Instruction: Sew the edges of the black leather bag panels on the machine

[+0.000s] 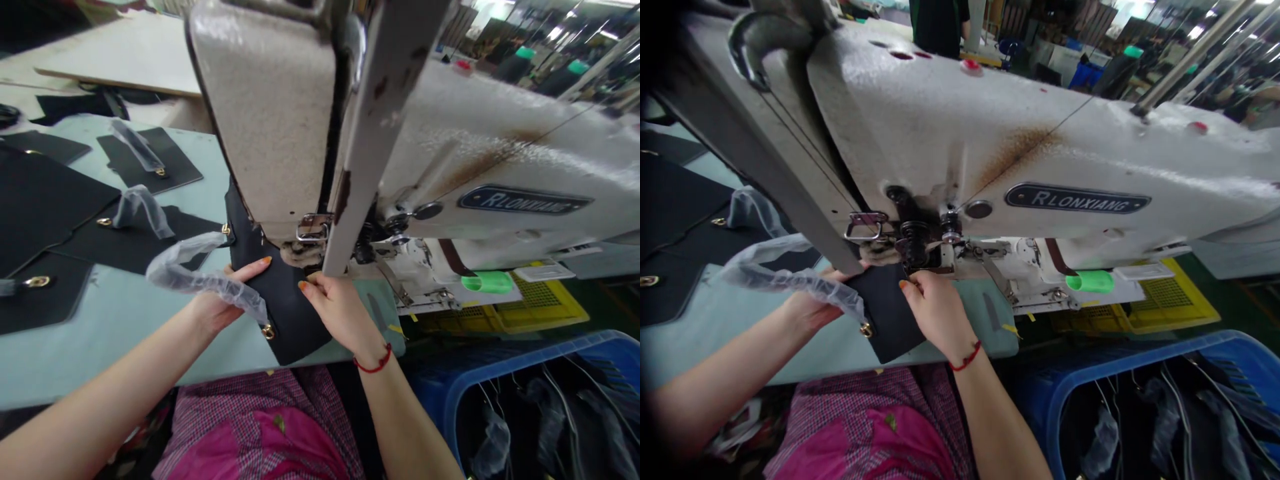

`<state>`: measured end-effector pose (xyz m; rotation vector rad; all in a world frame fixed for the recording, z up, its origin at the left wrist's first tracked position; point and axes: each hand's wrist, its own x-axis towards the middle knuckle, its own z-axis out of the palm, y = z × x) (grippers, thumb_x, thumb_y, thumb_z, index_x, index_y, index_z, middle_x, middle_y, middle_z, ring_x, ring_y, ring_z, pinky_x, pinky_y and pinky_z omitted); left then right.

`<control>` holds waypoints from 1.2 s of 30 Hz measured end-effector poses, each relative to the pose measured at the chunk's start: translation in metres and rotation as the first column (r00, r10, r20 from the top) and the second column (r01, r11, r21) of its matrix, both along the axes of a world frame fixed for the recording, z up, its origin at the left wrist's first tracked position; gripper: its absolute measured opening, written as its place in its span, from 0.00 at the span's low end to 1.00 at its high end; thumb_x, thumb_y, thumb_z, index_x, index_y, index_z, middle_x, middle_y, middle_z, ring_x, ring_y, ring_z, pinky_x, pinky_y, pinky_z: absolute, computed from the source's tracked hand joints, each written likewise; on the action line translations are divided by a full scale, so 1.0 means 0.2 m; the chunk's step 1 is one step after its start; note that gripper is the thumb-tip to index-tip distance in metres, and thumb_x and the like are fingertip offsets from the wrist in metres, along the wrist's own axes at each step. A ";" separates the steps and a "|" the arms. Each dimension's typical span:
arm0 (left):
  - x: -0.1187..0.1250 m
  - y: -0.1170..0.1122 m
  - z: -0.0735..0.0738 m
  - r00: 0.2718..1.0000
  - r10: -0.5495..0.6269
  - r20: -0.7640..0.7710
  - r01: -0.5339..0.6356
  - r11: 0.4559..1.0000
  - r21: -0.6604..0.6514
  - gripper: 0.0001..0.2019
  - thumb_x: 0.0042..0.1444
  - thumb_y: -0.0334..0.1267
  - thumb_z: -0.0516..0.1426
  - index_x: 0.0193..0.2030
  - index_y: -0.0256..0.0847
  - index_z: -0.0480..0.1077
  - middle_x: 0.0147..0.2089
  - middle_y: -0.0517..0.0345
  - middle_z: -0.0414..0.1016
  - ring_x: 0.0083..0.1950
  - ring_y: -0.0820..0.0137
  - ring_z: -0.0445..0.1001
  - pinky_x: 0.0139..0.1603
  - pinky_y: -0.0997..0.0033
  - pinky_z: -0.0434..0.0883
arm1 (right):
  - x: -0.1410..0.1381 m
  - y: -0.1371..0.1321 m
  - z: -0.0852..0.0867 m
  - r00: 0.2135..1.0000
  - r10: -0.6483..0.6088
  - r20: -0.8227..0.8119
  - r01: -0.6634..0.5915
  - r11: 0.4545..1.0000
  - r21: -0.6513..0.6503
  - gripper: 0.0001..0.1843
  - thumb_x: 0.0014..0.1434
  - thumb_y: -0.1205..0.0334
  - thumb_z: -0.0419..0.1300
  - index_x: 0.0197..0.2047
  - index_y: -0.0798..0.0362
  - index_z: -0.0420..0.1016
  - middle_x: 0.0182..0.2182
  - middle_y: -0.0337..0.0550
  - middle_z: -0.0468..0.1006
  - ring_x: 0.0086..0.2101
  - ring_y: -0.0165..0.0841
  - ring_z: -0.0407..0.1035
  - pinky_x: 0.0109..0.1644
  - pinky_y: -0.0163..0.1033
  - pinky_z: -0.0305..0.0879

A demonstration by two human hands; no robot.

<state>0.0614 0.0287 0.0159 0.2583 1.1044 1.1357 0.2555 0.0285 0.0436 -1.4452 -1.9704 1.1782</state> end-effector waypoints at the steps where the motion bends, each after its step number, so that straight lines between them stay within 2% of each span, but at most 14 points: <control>1: 0.03 -0.03 0.00 0.998 0.061 0.003 -0.061 0.998 0.002 0.12 0.49 0.26 0.64 0.42 0.33 0.78 0.41 0.46 0.83 0.41 0.58 0.82 0.46 0.64 0.80 | 0.01 0.01 0.03 0.997 0.025 0.073 -0.026 0.999 0.019 0.13 0.65 0.62 0.56 0.29 0.55 0.74 0.26 0.40 0.75 0.28 0.29 0.66 0.29 0.33 0.52; 5: 0.19 -0.13 0.02 0.968 0.250 0.029 -0.249 0.968 -0.025 0.12 0.53 0.27 0.61 0.46 0.38 0.76 0.46 0.51 0.82 0.52 0.59 0.79 0.53 0.65 0.78 | 0.04 0.05 0.15 0.942 -0.001 0.335 -0.041 0.992 0.119 0.12 0.65 0.63 0.57 0.31 0.55 0.77 0.30 0.46 0.80 0.31 0.32 0.71 0.32 0.35 0.53; 10: 0.30 -0.17 0.06 0.945 0.325 0.046 -0.324 0.946 -0.020 0.14 0.57 0.28 0.58 0.49 0.42 0.73 0.48 0.54 0.82 0.60 0.58 0.73 0.58 0.61 0.76 | 0.03 0.07 0.17 0.865 -0.071 0.496 -0.049 0.973 0.225 0.14 0.67 0.58 0.57 0.32 0.54 0.79 0.31 0.49 0.80 0.32 0.35 0.72 0.32 0.37 0.53; 15: 0.31 -0.17 0.04 0.930 0.356 0.086 -0.357 0.934 0.001 0.12 0.55 0.27 0.59 0.45 0.41 0.74 0.48 0.54 0.82 0.62 0.58 0.72 0.59 0.61 0.74 | 0.02 0.07 0.16 0.848 -0.106 0.519 -0.023 0.971 0.236 0.15 0.67 0.56 0.56 0.34 0.53 0.80 0.31 0.47 0.80 0.31 0.34 0.72 0.31 0.37 0.52; 20: 0.33 -0.17 0.01 0.879 0.452 0.152 -0.462 0.886 0.037 0.14 0.52 0.26 0.62 0.45 0.40 0.75 0.50 0.51 0.81 0.60 0.56 0.73 0.60 0.57 0.73 | 0.02 0.06 0.17 0.838 -0.101 0.537 -0.039 0.969 0.245 0.16 0.67 0.56 0.55 0.35 0.52 0.80 0.30 0.45 0.80 0.30 0.33 0.72 0.30 0.35 0.51; 25: 0.32 -0.17 -0.01 0.897 0.409 0.169 -0.424 0.903 0.064 0.15 0.51 0.28 0.63 0.47 0.41 0.75 0.52 0.52 0.80 0.60 0.56 0.73 0.62 0.56 0.72 | 0.02 0.05 0.16 0.851 -0.117 0.511 -0.021 0.966 0.257 0.17 0.66 0.55 0.55 0.31 0.52 0.79 0.28 0.43 0.80 0.28 0.30 0.70 0.28 0.35 0.49; 29: 0.30 -0.17 -0.02 0.900 0.385 0.205 -0.409 0.908 0.089 0.19 0.50 0.27 0.64 0.50 0.42 0.74 0.55 0.53 0.78 0.62 0.58 0.71 0.63 0.59 0.70 | 0.02 0.06 0.15 0.860 -0.117 0.497 -0.023 0.964 0.266 0.18 0.66 0.55 0.56 0.28 0.53 0.77 0.25 0.42 0.78 0.24 0.28 0.66 0.28 0.35 0.48; 36: 0.30 -0.16 -0.02 0.899 0.385 0.210 -0.388 0.921 -0.027 0.18 0.49 0.25 0.64 0.48 0.39 0.74 0.52 0.48 0.79 0.62 0.58 0.71 0.62 0.61 0.71 | 0.03 0.06 0.15 0.874 -0.124 0.471 -0.011 0.962 0.274 0.17 0.64 0.55 0.57 0.27 0.54 0.76 0.24 0.41 0.77 0.24 0.28 0.66 0.27 0.35 0.47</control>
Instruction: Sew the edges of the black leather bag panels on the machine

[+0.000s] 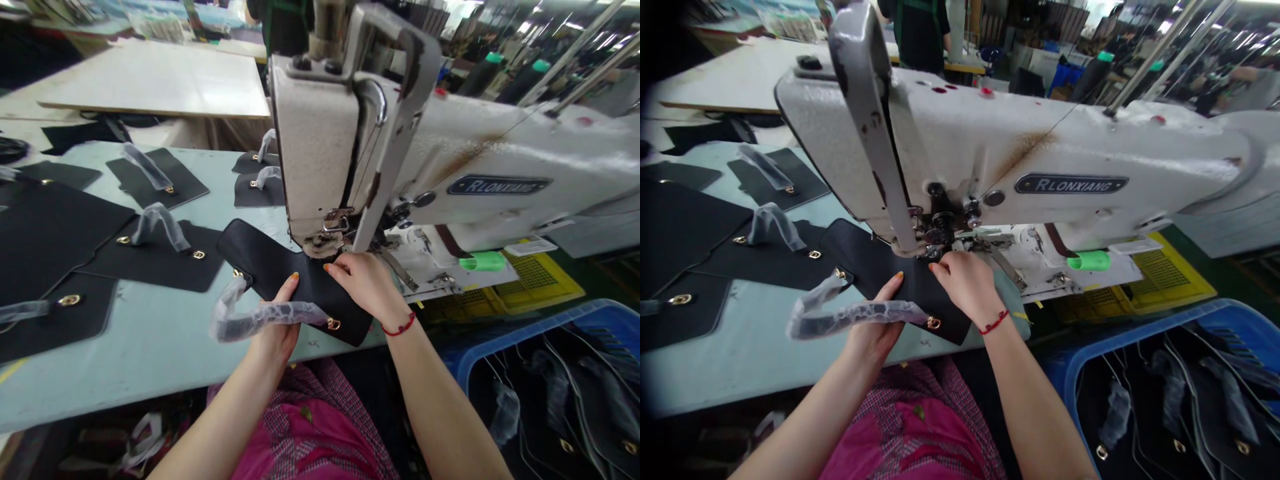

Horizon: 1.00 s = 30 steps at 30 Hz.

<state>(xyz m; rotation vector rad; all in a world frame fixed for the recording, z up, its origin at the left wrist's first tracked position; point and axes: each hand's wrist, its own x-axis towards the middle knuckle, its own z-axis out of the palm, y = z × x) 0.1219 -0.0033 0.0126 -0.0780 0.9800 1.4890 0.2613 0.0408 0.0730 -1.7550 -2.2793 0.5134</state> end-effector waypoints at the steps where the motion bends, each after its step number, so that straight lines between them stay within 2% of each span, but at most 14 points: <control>1: 0.00 0.00 0.00 1.000 0.010 -0.001 -0.010 1.000 0.008 0.19 0.49 0.25 0.64 0.48 0.39 0.74 0.52 0.49 0.79 0.62 0.58 0.72 0.62 0.61 0.71 | 0.00 0.00 0.00 1.000 0.000 -0.012 0.000 1.000 0.000 0.17 0.64 0.55 0.57 0.27 0.54 0.77 0.24 0.41 0.77 0.24 0.28 0.66 0.27 0.35 0.47; 7: 0.01 -0.01 0.01 0.999 0.022 -0.042 -0.021 1.000 0.022 0.16 0.50 0.25 0.63 0.46 0.40 0.76 0.53 0.53 0.79 0.60 0.59 0.74 0.61 0.61 0.72 | 0.02 0.01 -0.02 0.998 0.025 -0.053 -0.025 1.000 -0.007 0.17 0.65 0.56 0.57 0.28 0.54 0.77 0.26 0.43 0.79 0.24 0.28 0.68 0.27 0.35 0.49; 11: 0.02 -0.01 0.01 0.998 0.038 -0.054 -0.038 0.999 0.007 0.14 0.51 0.26 0.64 0.45 0.38 0.77 0.52 0.52 0.80 0.59 0.59 0.74 0.60 0.60 0.74 | 0.02 0.01 -0.03 0.998 0.032 -0.058 -0.032 0.999 -0.001 0.16 0.65 0.57 0.57 0.30 0.55 0.79 0.31 0.46 0.82 0.32 0.33 0.75 0.31 0.34 0.54; 14: 0.02 0.00 0.01 0.997 0.058 -0.058 -0.057 0.998 0.018 0.13 0.52 0.24 0.62 0.45 0.36 0.77 0.50 0.50 0.81 0.58 0.58 0.76 0.60 0.59 0.74 | 0.02 0.02 -0.04 0.998 0.022 -0.056 -0.021 1.000 0.014 0.16 0.66 0.56 0.56 0.32 0.54 0.80 0.34 0.47 0.83 0.36 0.35 0.77 0.33 0.35 0.56; 21: 0.03 0.02 0.04 0.993 0.094 -0.070 -0.096 0.995 -0.018 0.09 0.52 0.22 0.61 0.39 0.32 0.77 0.42 0.49 0.83 0.55 0.57 0.77 0.60 0.56 0.74 | 0.03 0.02 -0.06 0.994 0.024 -0.104 -0.022 1.000 0.022 0.13 0.65 0.57 0.57 0.36 0.53 0.81 0.37 0.46 0.83 0.39 0.37 0.77 0.36 0.35 0.60; 25: 0.01 0.03 0.04 0.995 0.060 -0.082 -0.061 0.998 -0.001 0.10 0.51 0.23 0.62 0.41 0.32 0.77 0.41 0.48 0.83 0.55 0.56 0.77 0.61 0.55 0.72 | 0.02 0.02 -0.07 0.993 0.001 -0.121 0.003 1.000 0.026 0.13 0.65 0.56 0.57 0.37 0.53 0.80 0.37 0.47 0.83 0.38 0.37 0.77 0.36 0.35 0.61; 30: -0.02 0.05 0.05 0.992 0.017 -0.125 -0.024 0.998 -0.055 0.12 0.50 0.24 0.63 0.42 0.35 0.77 0.42 0.51 0.83 0.54 0.57 0.77 0.60 0.57 0.74 | 0.01 0.03 -0.09 0.989 0.006 -0.147 -0.001 0.999 0.034 0.13 0.65 0.56 0.58 0.35 0.54 0.80 0.35 0.48 0.82 0.36 0.37 0.76 0.35 0.35 0.60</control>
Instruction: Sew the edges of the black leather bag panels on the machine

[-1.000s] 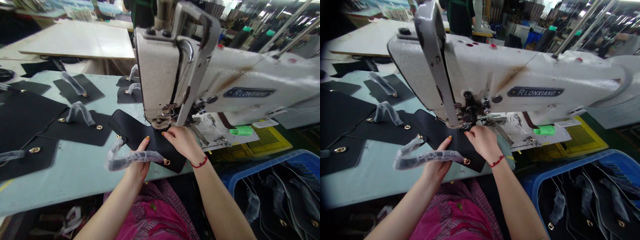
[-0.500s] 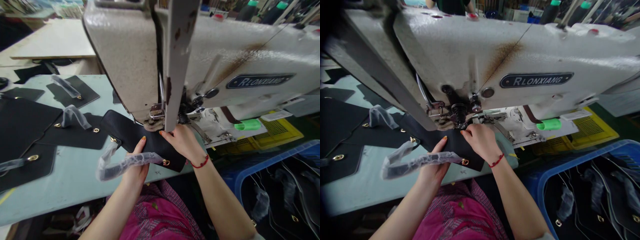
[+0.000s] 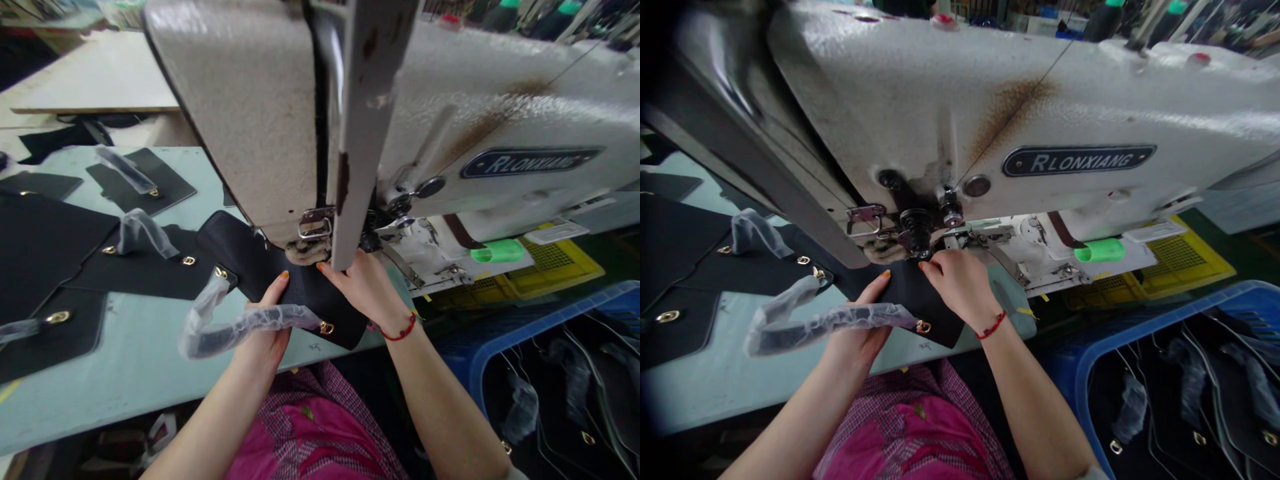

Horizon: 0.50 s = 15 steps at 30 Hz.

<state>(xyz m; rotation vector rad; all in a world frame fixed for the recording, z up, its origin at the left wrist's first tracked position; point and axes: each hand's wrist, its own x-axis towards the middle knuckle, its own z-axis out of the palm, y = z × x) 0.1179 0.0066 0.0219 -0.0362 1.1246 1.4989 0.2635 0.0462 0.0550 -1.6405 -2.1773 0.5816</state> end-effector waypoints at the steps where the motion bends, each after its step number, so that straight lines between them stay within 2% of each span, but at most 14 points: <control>1: -0.01 0.01 0.00 1.000 -0.014 -0.006 0.014 1.000 -0.010 0.11 0.49 0.24 0.63 0.41 0.35 0.77 0.43 0.52 0.83 0.54 0.57 0.78 0.59 0.58 0.74 | 0.00 0.00 0.00 1.000 0.007 -0.017 -0.007 1.000 -0.005 0.13 0.65 0.56 0.57 0.35 0.54 0.80 0.34 0.48 0.82 0.36 0.37 0.76 0.35 0.35 0.60; 7: -0.10 0.06 0.01 0.987 -0.138 -0.086 0.137 0.990 -0.015 0.08 0.45 0.26 0.64 0.35 0.35 0.79 0.43 0.49 0.83 0.47 0.55 0.81 0.51 0.59 0.79 | -0.02 -0.02 -0.03 0.980 0.031 -0.197 -0.045 0.997 -0.068 0.15 0.66 0.61 0.56 0.30 0.56 0.78 0.28 0.44 0.79 0.31 0.31 0.72 0.35 0.33 0.59; 11: -0.17 0.11 0.00 0.967 -0.219 -0.129 0.220 0.975 -0.003 0.12 0.40 0.26 0.67 0.35 0.34 0.79 0.42 0.47 0.83 0.41 0.55 0.82 0.44 0.60 0.81 | -0.03 -0.05 -0.07 0.938 0.004 -0.346 -0.039 0.995 -0.096 0.17 0.66 0.60 0.55 0.28 0.57 0.76 0.25 0.42 0.77 0.28 0.29 0.68 0.32 0.32 0.56; 15: -0.23 0.18 0.02 0.941 -0.309 -0.139 0.311 0.950 -0.005 0.13 0.40 0.25 0.67 0.36 0.30 0.79 0.42 0.42 0.83 0.45 0.50 0.81 0.48 0.51 0.79 | -0.05 -0.08 -0.11 0.885 -0.039 -0.464 -0.020 0.992 -0.121 0.14 0.67 0.61 0.54 0.33 0.56 0.78 0.29 0.42 0.79 0.31 0.31 0.70 0.34 0.32 0.58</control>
